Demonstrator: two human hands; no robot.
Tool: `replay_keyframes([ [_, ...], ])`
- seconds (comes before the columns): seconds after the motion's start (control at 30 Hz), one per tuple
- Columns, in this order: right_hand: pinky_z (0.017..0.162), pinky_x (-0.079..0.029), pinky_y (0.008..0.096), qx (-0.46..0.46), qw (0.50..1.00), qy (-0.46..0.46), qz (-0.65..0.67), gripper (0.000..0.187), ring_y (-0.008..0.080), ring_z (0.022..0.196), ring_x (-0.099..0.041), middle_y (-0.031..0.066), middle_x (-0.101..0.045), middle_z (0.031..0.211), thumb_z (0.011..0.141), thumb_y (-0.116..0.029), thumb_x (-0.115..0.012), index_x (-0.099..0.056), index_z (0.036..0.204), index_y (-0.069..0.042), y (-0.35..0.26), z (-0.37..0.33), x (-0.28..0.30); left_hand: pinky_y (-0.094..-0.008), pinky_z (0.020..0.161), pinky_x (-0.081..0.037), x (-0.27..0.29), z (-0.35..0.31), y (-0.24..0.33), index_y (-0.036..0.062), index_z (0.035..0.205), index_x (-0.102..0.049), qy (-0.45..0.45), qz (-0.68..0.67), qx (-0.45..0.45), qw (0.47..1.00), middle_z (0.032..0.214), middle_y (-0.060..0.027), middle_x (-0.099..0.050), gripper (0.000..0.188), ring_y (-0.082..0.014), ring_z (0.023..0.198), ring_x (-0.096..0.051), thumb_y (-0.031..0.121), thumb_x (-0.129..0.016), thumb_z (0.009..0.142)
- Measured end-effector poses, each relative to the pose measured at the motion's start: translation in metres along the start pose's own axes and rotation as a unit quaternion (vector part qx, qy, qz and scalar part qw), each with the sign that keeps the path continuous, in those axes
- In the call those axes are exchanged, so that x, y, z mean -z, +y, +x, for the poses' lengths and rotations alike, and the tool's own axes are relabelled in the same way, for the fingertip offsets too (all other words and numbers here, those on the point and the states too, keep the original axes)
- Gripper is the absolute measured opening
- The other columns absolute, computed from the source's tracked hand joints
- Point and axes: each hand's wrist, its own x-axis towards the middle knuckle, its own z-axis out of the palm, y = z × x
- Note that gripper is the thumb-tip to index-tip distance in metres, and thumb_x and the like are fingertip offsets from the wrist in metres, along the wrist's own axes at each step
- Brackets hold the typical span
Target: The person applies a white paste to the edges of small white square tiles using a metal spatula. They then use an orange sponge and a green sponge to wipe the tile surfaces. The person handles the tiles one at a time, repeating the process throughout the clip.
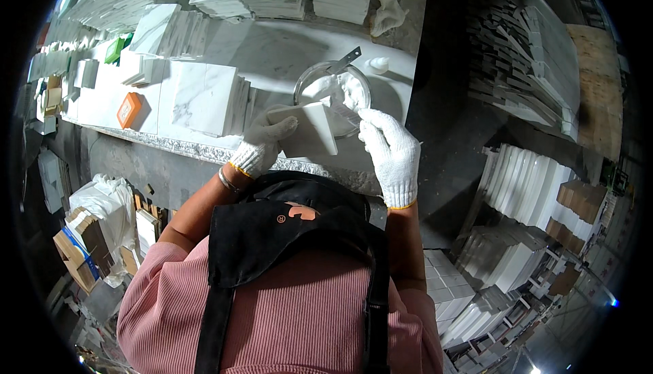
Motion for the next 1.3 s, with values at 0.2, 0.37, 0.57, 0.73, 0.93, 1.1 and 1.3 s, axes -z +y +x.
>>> replay_keyframes([
  [0.2, 0.068, -0.050, 0.0221, 0.056, 0.998, 0.010, -0.029, 0.023, 0.0083, 0.080, -0.064, 0.0059, -0.071, 0.098, 0.095, -0.004, -0.064, -0.072, 0.117, -0.001, 0.009, 0.000, -0.001, -0.0346, 0.094, -0.052, -0.001, 0.000, 0.000, -0.0067, 0.127, -0.060, 0.002, -0.005, 0.006, 1.000, 0.114, -0.0143, -0.069, 0.045, -0.0211, 0.104, -0.065, 0.018, -0.074, 0.092],
  [0.37, 0.067, -0.050, 0.0225, 0.109, 0.991, 0.019, -0.071, 0.023, 0.0079, 0.078, -0.064, 0.0057, -0.071, 0.095, 0.094, -0.003, -0.065, -0.072, 0.116, -0.001, 0.014, 0.005, 0.002, -0.0347, 0.092, -0.053, 0.001, 0.003, -0.002, -0.0071, 0.127, -0.060, -0.004, -0.001, 0.006, 1.000, 0.114, -0.0147, -0.070, 0.046, -0.0211, 0.103, -0.066, 0.019, -0.074, 0.091],
  [0.57, 0.065, -0.049, 0.0223, 0.098, 0.988, 0.029, -0.115, 0.022, 0.0069, 0.075, -0.062, 0.0043, -0.071, 0.091, 0.095, -0.006, -0.066, -0.072, 0.115, -0.002, 0.029, 0.016, 0.003, -0.0351, 0.091, -0.055, -0.004, 0.002, -0.002, -0.0074, 0.127, -0.061, 0.033, -0.007, 0.005, 0.999, 0.114, -0.0157, -0.070, 0.040, -0.0221, 0.101, -0.068, 0.013, -0.071, 0.094],
  [0.73, 0.063, -0.050, 0.0235, 0.132, 0.975, 0.025, -0.175, 0.019, 0.0072, 0.072, -0.062, 0.0055, -0.073, 0.092, 0.096, -0.011, -0.066, -0.072, 0.112, -0.004, 0.055, 0.035, -0.005, -0.0363, 0.095, -0.054, 0.004, 0.003, -0.003, -0.0045, 0.132, -0.059, 0.009, 0.008, 0.012, 1.000, 0.119, -0.0138, -0.069, 0.042, -0.0227, 0.106, -0.068, 0.016, -0.068, 0.096],
  [0.93, 0.076, -0.054, 0.0313, 0.141, 0.968, -0.015, -0.205, 0.021, 0.0227, 0.084, -0.072, 0.0141, -0.074, 0.099, 0.094, -0.008, -0.061, -0.071, 0.111, -0.003, 0.062, 0.045, -0.015, -0.0362, 0.096, -0.054, 0.003, 0.001, -0.002, -0.0037, 0.134, -0.058, 0.014, 0.000, 0.019, 1.000, 0.120, -0.0141, -0.069, 0.041, -0.0228, 0.107, -0.067, 0.015, -0.066, 0.098],
  [1.1, 0.062, -0.049, 0.0248, -0.057, 0.993, -0.059, -0.089, 0.023, 0.0104, 0.068, -0.063, 0.0059, -0.071, 0.084, 0.092, -0.006, -0.061, -0.073, 0.112, -0.004, 0.040, 0.039, -0.013, -0.0352, 0.094, -0.055, 0.002, -0.001, -0.001, -0.0054, 0.131, -0.059, 0.023, -0.011, 0.020, 0.999, 0.118, -0.0147, -0.069, 0.040, -0.0221, 0.105, -0.068, 0.015, -0.066, 0.097],
  [1.3, 0.058, -0.047, 0.0211, -0.103, 0.993, -0.008, 0.054, 0.021, 0.0064, 0.068, -0.061, 0.0046, -0.070, 0.083, 0.094, -0.009, -0.066, -0.073, 0.112, -0.001, 0.027, 0.026, -0.004, -0.0361, 0.094, -0.056, 0.004, 0.001, -0.003, -0.0044, 0.133, -0.058, 0.024, 0.011, 0.019, 0.999, 0.119, -0.0146, -0.069, 0.040, -0.0229, 0.106, -0.068, 0.015, -0.065, 0.098],
])
